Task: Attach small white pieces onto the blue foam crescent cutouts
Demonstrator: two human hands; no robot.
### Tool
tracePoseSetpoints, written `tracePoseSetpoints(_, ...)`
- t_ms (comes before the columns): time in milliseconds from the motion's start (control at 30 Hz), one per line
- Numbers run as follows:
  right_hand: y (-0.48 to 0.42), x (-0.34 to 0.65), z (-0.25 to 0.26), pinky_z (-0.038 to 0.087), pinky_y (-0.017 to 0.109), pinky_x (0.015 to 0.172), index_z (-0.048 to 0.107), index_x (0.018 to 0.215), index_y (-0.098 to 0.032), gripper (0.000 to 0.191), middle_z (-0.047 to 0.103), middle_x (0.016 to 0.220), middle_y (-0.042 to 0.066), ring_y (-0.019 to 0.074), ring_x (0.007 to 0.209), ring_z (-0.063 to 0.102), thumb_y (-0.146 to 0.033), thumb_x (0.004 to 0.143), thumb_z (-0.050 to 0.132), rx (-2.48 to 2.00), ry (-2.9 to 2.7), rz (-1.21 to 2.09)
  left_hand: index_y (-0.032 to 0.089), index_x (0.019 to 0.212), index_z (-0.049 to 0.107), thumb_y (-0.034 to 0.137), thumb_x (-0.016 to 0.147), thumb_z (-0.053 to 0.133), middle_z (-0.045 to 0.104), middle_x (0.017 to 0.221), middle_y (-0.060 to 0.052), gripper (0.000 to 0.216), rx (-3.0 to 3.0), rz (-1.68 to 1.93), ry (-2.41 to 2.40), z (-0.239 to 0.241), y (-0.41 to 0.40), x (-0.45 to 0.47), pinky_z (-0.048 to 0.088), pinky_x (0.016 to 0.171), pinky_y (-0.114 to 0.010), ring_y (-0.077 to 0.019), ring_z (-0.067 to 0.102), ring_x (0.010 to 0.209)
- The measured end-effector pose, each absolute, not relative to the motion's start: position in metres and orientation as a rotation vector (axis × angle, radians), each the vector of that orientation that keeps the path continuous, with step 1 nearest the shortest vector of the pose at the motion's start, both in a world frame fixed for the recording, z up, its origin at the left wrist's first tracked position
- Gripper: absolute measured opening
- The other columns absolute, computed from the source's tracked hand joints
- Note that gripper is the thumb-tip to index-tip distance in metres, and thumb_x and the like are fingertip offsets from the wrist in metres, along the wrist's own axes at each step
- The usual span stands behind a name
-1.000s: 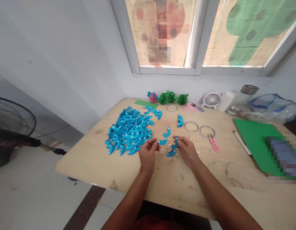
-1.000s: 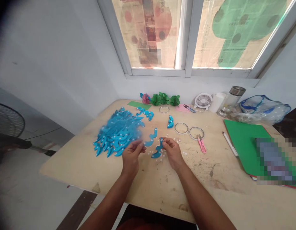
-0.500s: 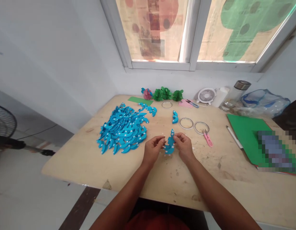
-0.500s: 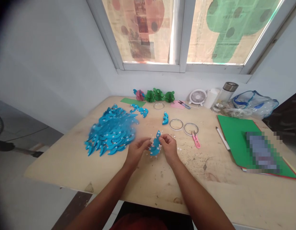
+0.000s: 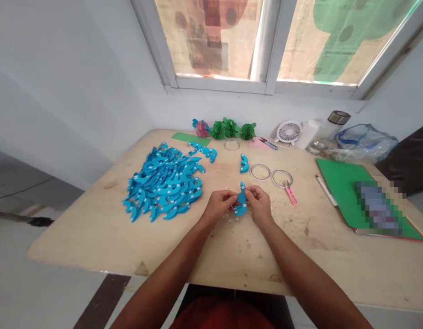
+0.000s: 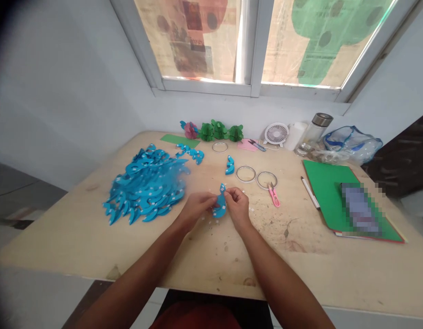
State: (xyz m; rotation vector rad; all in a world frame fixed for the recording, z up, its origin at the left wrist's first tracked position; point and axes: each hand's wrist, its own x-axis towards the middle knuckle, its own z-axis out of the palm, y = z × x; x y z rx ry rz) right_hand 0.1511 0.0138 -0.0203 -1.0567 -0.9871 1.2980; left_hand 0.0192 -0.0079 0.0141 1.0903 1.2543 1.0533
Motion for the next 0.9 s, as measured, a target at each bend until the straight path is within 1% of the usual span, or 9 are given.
tracePoseSetpoints(200, 0.0146, 0.1505, -0.023, 0.037, 0.022, 0.049, 0.059, 0.072, -0.017, 0.019, 0.057, 0.058, -0.003, 0.0104, 0.051, 0.049, -0.034, 0.067, 0.066, -1.046, -0.98, 1.275, 0.013, 0.072, 0.067, 0.029, 0.068, 0.061, 0.067, 0.06, -0.004, 0.017, 1.111, 1.022, 1.229, 0.0122, -0.0082, 0.0204, 0.043, 0.049, -0.02, -0.0109, 0.056, 0.051)
tracePoseSetpoints(400, 0.0142, 0.15, -0.0212, 0.036, 0.022, 0.048, 0.058, 0.072, -0.018, 0.019, 0.055, 0.056, -0.003, 0.01, 0.05, 0.047, -0.035, 0.067, 0.066, -1.051, -0.977, 1.266, 0.013, 0.069, 0.067, 0.031, 0.067, 0.062, 0.066, 0.06, -0.004, 0.018, 1.106, 1.038, 1.208, 0.012, -0.0096, 0.0216, 0.044, 0.049, -0.021, -0.0111, 0.055, 0.05)
tracePoseSetpoints(567, 0.0129, 0.1496, -0.0168, 0.037, 0.023, 0.05, 0.058, 0.071, -0.018, 0.021, 0.057, 0.06, -0.002, 0.0108, 0.052, 0.049, -0.037, 0.066, 0.066, -1.048, -0.992, 1.26, 0.014, 0.068, 0.067, 0.032, 0.065, 0.064, 0.067, 0.061, -0.005, 0.019, 1.087, 1.045, 1.218, 0.0096, -0.0098, 0.0225, 0.045, 0.048, -0.022, -0.0128, 0.057, 0.052)
tracePoseSetpoints(800, 0.0125, 0.1525, -0.0156, 0.035, 0.022, 0.05, 0.06, 0.091, -0.019, 0.027, 0.054, 0.059, -0.004, 0.0103, 0.052, 0.046, -0.037, 0.07, 0.062, -1.045, -1.035, 1.305, 0.013, 0.063, 0.066, 0.027, 0.066, 0.063, 0.067, 0.06, -0.004, 0.015, 1.042, 1.095, 1.306, 0.0108, -0.0108, 0.0242, 0.044, 0.049, -0.021, -0.011, 0.055, 0.049)
tracePoseSetpoints(900, 0.0132, 0.1535, -0.0179, 0.036, 0.023, 0.051, 0.062, 0.079, -0.018, 0.023, 0.054, 0.061, -0.002, 0.0106, 0.054, 0.046, -0.039, 0.07, 0.062, -1.04, -1.078, 1.343, 0.013, 0.063, 0.066, 0.027, 0.066, 0.062, 0.067, 0.059, -0.004, 0.014, 1.046, 1.119, 1.32, 0.0123, -0.0118, 0.0249, 0.044, 0.049, -0.021, -0.011, 0.055, 0.049)
